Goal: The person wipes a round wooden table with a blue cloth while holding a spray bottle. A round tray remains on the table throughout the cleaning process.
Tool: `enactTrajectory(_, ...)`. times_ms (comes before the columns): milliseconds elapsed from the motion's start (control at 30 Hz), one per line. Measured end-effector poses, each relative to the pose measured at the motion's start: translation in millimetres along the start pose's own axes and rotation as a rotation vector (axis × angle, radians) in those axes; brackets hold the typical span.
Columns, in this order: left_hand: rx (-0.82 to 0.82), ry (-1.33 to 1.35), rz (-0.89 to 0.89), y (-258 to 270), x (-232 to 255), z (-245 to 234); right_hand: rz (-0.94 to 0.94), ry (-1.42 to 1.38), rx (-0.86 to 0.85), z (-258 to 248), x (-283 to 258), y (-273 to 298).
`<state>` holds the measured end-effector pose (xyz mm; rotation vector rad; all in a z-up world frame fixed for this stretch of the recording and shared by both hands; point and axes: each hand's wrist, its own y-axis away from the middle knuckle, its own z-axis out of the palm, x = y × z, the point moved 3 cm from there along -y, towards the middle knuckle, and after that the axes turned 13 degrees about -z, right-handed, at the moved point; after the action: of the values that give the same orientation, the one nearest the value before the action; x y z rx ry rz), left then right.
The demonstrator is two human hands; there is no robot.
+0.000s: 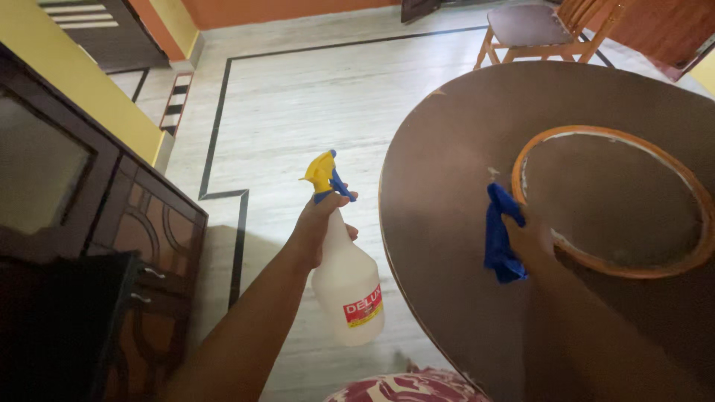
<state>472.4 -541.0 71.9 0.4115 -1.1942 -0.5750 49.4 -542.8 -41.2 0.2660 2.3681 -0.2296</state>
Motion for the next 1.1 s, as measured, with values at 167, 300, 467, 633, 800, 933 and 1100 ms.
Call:
enactTrajectory(167, 0.009, 0.003, 0.006, -22, 14, -4, -0.073, -0.083, 0.018, 19, 34, -32)
enactTrajectory(300, 0.016, -0.01, -0.014, -35, 20, 0, 0.162, -0.129, 0.016, 36, 42, -50)
enactTrajectory(467, 0.1, -0.08, -0.032, -51, 33, 6, -0.149, -0.077, 0.067, 29, 53, -71)
enactTrajectory(633, 0.019, -0.031, -0.037, -64, 38, 8, 0.106, 0.087, -0.025, 31, 58, -86)
enactTrajectory(800, 0.01, -0.076, -0.149, -91, 54, -5, 0.025, -0.018, 0.085, 31, 33, -85)
enactTrajectory(933, -0.059, -0.154, -0.149, -120, 75, -23, -0.02, 0.042, 0.161, 45, 13, -90)
enactTrajectory(1100, -0.187, -0.168, -0.129, -157, 105, -48, 0.209, 0.02, 0.157, 73, -26, -83)
